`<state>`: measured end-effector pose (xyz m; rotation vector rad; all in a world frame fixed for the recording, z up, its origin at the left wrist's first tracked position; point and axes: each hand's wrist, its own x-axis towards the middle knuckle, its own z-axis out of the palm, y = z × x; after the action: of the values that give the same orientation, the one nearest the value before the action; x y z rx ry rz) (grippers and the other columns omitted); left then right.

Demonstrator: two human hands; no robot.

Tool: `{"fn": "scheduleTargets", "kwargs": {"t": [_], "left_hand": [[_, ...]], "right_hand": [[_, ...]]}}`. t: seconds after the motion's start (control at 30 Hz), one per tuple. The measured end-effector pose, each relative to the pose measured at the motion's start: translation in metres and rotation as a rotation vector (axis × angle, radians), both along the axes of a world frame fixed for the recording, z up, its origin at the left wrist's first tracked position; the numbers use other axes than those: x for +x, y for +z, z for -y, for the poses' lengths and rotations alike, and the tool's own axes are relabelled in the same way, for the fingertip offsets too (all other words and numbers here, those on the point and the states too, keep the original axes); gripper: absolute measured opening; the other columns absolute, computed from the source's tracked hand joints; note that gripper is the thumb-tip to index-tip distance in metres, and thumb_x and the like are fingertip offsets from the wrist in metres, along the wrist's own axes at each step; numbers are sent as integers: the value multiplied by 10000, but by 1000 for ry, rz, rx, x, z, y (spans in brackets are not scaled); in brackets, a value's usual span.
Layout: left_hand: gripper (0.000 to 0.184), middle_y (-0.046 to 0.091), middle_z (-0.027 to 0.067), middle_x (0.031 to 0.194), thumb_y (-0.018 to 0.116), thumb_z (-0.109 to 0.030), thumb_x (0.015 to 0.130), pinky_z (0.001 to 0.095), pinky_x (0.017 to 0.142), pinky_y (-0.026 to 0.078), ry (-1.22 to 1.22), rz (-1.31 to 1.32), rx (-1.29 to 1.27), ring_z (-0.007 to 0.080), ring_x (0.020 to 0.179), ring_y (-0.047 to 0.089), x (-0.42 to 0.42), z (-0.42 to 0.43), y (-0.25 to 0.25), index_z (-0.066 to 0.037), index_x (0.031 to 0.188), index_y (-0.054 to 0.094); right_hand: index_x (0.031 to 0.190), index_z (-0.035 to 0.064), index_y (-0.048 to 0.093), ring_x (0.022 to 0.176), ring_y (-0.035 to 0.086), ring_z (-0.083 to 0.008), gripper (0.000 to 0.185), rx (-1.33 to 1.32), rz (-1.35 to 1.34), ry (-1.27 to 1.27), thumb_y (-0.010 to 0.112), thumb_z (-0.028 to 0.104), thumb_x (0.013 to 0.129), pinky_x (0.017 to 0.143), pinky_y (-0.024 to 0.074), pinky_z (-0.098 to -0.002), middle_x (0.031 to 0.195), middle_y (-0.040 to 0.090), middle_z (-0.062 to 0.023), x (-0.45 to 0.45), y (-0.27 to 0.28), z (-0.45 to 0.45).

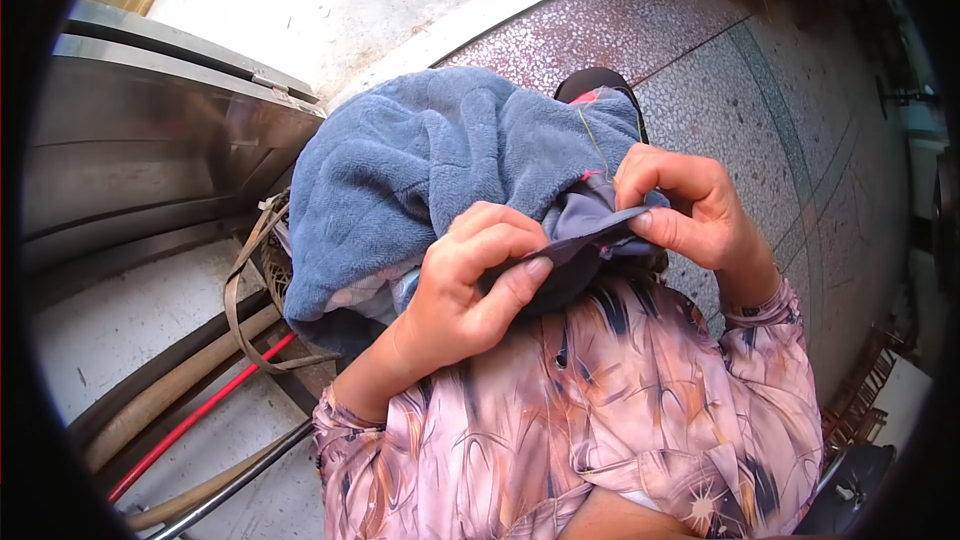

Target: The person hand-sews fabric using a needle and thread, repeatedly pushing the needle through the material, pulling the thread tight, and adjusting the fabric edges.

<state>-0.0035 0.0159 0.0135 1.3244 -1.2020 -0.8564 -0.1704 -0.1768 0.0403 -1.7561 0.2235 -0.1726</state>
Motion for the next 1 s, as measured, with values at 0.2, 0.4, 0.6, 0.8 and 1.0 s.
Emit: {"fn": "scheduleTargets", "kwargs": {"t": [0.2,0.4,0.6,0.8,1.0], "left_hand": [[112,606,112,909,524,-46,893,265,752,429,-27,-478,-55,171,788,561,-8,-7,-2,29,963,569],[135,602,35,900,510,-122,925,225,754,422,45,-1150,150,91,808,550,-1,-18,-27,-5,983,545],[137,601,37,892,507,-124,919,225,758,413,21,-1164,177,87,820,547,-5,-19,-30,-10,985,543],[173,573,4,893,540,-182,915,201,732,394,5,-985,252,55,799,507,-6,-14,-30,-17,967,547],[230,559,-24,849,658,-168,856,185,713,391,-35,-738,328,30,817,487,-11,0,-9,-3,999,585]], "right_hand": [[842,-27,572,794,542,-200,115,29,266,111,602,69,786,760,425,-317,805,572,-97,7,7,-3],[905,-24,591,745,485,-46,210,746,-335,9,540,177,877,676,377,-196,829,575,-8,3,-5,-6],[917,-18,604,732,488,-37,242,617,-297,-48,543,215,893,687,386,-191,810,576,3,6,0,-11],[863,-4,614,716,498,-28,131,466,-356,8,624,127,861,638,393,-183,774,580,18,5,2,-12],[836,-2,609,716,498,-30,135,503,-349,-1,617,132,853,631,392,-189,757,582,19,5,1,-11]]}}
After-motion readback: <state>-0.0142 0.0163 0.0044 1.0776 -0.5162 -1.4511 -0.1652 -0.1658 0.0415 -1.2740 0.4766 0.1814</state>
